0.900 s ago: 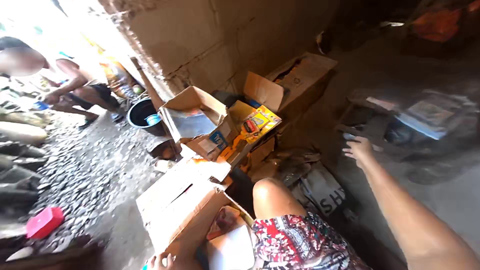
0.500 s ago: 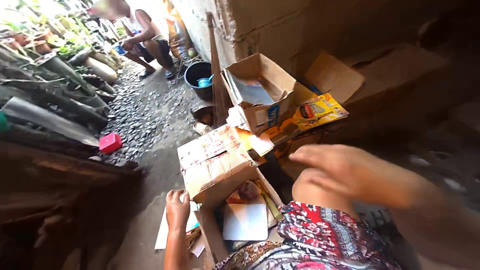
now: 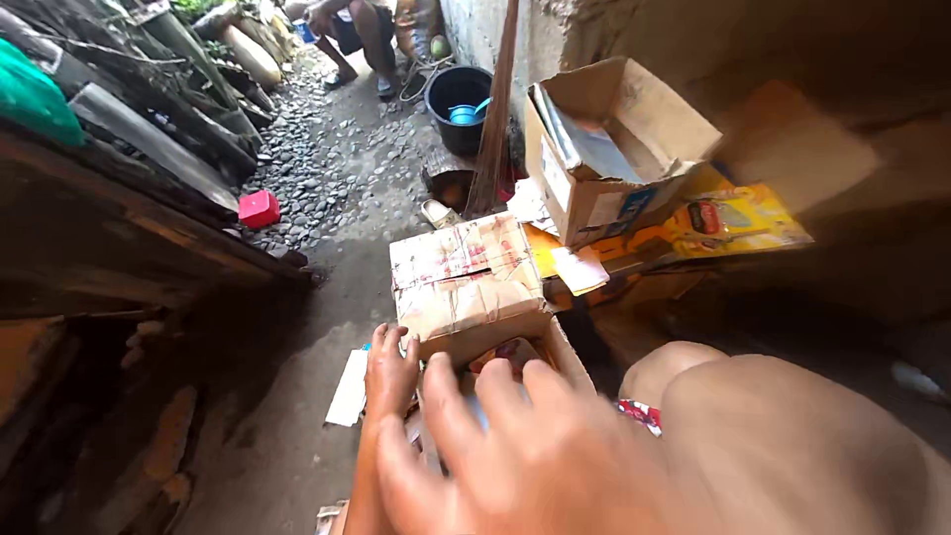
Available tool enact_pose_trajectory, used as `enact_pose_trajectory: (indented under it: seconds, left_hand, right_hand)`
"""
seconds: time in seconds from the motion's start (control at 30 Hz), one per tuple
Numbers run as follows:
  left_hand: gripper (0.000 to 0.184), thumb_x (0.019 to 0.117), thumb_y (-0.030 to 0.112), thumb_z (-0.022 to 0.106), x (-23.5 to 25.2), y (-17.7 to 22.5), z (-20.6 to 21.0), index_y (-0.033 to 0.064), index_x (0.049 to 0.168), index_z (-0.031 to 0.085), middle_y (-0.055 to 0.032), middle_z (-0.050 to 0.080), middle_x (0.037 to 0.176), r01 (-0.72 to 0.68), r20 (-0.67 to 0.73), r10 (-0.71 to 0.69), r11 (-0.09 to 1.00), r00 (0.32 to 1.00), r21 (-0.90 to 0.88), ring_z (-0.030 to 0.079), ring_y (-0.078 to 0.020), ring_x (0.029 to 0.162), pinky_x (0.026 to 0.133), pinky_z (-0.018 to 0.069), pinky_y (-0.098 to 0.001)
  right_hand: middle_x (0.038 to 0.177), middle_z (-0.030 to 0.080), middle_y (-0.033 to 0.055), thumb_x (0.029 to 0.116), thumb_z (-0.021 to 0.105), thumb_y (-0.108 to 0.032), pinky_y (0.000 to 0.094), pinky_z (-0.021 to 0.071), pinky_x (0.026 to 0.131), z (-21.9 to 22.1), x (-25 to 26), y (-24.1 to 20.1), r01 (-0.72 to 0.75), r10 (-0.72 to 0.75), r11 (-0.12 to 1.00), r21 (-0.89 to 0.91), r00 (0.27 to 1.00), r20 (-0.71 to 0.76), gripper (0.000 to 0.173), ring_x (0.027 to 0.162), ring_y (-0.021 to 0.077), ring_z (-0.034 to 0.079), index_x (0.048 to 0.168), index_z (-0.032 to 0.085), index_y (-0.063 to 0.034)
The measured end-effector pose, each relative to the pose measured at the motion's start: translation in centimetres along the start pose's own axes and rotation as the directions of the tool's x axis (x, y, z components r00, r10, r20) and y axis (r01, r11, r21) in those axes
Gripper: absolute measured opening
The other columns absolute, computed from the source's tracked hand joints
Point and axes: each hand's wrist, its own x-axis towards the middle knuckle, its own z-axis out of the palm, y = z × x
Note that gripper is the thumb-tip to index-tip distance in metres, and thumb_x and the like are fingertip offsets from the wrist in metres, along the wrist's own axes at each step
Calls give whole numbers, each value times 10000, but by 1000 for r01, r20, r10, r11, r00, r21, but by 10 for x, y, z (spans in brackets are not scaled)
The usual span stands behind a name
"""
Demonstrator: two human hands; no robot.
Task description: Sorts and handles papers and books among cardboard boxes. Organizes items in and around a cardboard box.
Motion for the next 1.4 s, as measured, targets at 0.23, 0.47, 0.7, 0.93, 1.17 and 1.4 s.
enact_pose_trajectory:
  seconds: [0.23, 0.47, 0.7, 0.93, 1.17, 1.4]
  left_hand:
    - [363, 1033, 304, 583, -20, -8, -14, 30, 1246, 687, -214, 545, 1457, 36, 40, -35, 999, 999, -12, 564, -387, 1309, 1062, 468, -575]
    - [365, 1045, 323, 566, -32, -33, -21, 67, 1280, 678, -180, 560, 1451, 131, 77, -133, 991, 988, 33, 566, -335, 1318, 1085, 467, -519]
    - [378, 1049, 353, 544, -38, -44, -33, 102, 1301, 672, -135, 578, 1435, 201, 100, -202, 979, 974, 21, 590, -303, 1283, 1053, 491, -510]
    - [376, 1057, 346, 530, -38, -48, -37, 102, 1308, 668, -128, 581, 1436, 211, 108, -211, 977, 971, 9, 584, -285, 1297, 1074, 480, -489]
    - [370, 1055, 328, 556, -38, -61, -57, 71, 1296, 668, -142, 604, 1401, 276, 40, -275, 961, 961, -16, 598, -304, 1273, 1078, 470, -511]
    - [371, 1060, 337, 552, -38, -61, -65, 79, 1301, 665, -125, 628, 1374, 319, 13, -319, 947, 948, -36, 605, -287, 1267, 1075, 469, -508]
  right_hand:
    - [1097, 698, 136, 1050, 550, -427, 569, 516, 895, 121, 33, 85, -349, -62, 771, 532, 791, 609, 423, 1052, 315, 671, 1298, 630, -93]
    - [1340, 594, 326, 966, 683, -311, 679, 424, 1067, 446, -82, 41, -829, 83, 509, 232, 315, 945, 548, 1281, 480, 563, 1347, 577, 67]
    - [1578, 398, 270, 858, 810, -318, 653, 346, 1164, 499, -168, 5, -856, 255, 518, -4, 150, 955, 867, 1470, 453, 370, 1546, 396, 8]
    - [1593, 366, 266, 785, 840, -358, 611, 362, 1167, 510, -173, -7, -816, 336, 556, -158, 46, 941, 968, 1487, 430, 345, 1535, 380, 45]
    - [1436, 550, 288, 886, 730, -158, 636, 416, 1111, 514, -162, 4, -879, 265, 459, -125, 2, 964, 558, 1363, 437, 514, 1384, 580, 44]
    - [1324, 630, 282, 934, 658, -121, 699, 443, 1034, 471, -114, 55, -807, 218, 591, 14, 176, 960, 372, 1268, 468, 581, 1286, 664, -4]
